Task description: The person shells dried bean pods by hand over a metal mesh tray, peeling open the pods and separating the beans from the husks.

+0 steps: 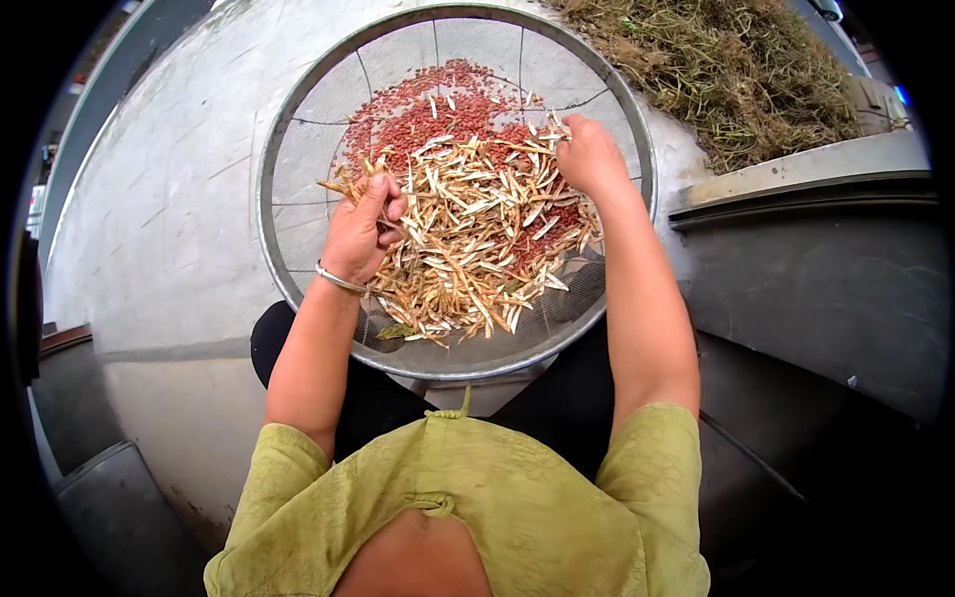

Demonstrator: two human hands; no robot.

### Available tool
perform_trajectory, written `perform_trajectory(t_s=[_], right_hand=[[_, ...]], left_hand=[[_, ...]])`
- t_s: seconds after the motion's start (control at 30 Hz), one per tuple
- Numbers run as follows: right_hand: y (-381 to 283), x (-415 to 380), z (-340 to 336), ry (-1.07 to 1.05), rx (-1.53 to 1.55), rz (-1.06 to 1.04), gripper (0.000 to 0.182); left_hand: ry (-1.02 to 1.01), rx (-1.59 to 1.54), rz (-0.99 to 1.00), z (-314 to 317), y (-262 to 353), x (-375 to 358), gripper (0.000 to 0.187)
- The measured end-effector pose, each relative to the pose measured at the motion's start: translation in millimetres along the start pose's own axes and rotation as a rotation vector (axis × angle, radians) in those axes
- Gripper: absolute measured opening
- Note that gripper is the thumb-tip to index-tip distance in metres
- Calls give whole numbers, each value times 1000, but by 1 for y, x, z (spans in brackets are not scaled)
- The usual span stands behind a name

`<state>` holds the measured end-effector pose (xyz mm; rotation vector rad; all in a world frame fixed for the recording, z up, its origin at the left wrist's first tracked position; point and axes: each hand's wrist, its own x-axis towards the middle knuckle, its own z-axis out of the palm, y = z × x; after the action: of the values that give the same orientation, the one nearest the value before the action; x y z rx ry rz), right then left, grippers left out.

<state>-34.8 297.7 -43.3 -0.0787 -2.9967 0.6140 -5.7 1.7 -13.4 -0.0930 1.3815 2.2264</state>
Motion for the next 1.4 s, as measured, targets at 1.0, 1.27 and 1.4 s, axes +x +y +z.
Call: perform_trajectory(t_s=[1.0, 1.27, 1.4], right_hand=[[-123, -41, -3, -391, 1258, 132, 13], [-126, -43, -5, -515, 1538, 225, 18], [-126, -43, -9, -480, 1542, 288, 21]], left_hand=[[69, 72, 112, 23, -12, -1, 25], [204, -89, 198, 7, -14, 6, 22], [213, -91, 179, 10, -10, 3, 22]])
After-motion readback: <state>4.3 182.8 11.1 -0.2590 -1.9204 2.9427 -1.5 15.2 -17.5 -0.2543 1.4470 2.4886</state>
